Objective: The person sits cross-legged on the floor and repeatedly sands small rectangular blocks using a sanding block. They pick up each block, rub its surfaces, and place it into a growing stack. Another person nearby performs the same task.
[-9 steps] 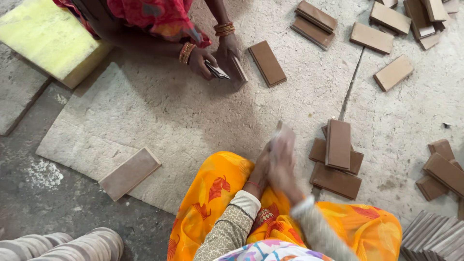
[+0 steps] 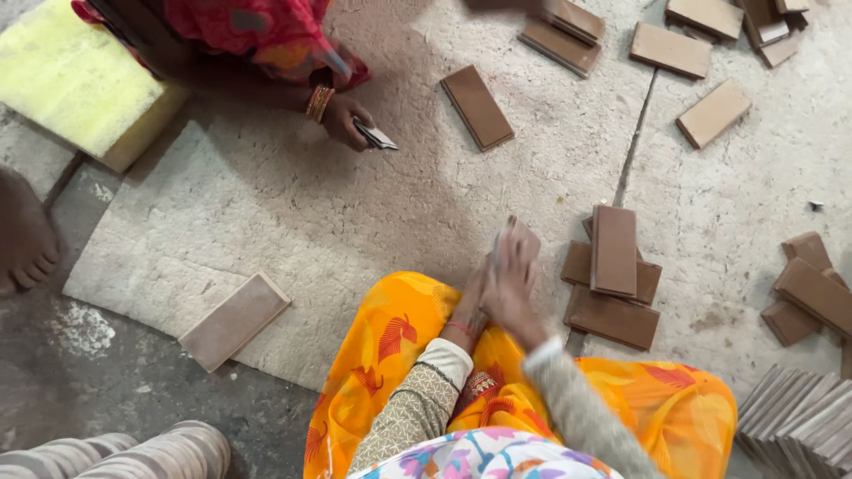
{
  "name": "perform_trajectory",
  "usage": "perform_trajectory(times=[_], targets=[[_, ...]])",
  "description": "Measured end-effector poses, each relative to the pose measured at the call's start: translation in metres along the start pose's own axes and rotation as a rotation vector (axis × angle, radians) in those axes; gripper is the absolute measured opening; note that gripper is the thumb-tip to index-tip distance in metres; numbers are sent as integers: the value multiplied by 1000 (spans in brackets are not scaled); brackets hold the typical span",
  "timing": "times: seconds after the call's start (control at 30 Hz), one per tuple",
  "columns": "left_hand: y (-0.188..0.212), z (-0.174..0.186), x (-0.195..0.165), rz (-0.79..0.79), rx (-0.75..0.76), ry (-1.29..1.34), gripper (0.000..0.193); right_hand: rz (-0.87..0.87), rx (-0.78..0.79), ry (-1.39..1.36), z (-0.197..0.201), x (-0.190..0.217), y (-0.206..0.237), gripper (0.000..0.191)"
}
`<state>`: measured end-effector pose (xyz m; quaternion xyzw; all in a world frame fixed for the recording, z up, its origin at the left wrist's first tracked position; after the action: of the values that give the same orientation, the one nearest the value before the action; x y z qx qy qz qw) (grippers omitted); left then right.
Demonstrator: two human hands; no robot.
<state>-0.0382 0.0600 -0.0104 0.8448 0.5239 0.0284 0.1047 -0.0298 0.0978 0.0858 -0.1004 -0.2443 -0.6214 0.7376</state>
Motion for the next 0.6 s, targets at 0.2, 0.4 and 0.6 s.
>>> perform_trajectory(times=[0.2,0.4,0.6], targets=[[41,33,80,47,-56,160,53,-218,35,-10,1,-83,12,82],[32,83,30,187,-125,104,66,170,-28,6,-87,-39,131,78],[13,67,37,191,-136,161,57,-7,109,34,-73,-74,43,76]])
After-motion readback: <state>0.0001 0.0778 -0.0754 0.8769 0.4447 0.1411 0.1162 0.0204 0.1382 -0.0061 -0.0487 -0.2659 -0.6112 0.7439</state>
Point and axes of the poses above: each hand's wrist, its own y-axis away from the middle knuckle, its own z-axis out of the back of the hand, x = y × z, the point moved 3 cm from there along -y, towards the middle knuckle, and after that the axes turned 7 degrees about y, right-handed, at the moved point
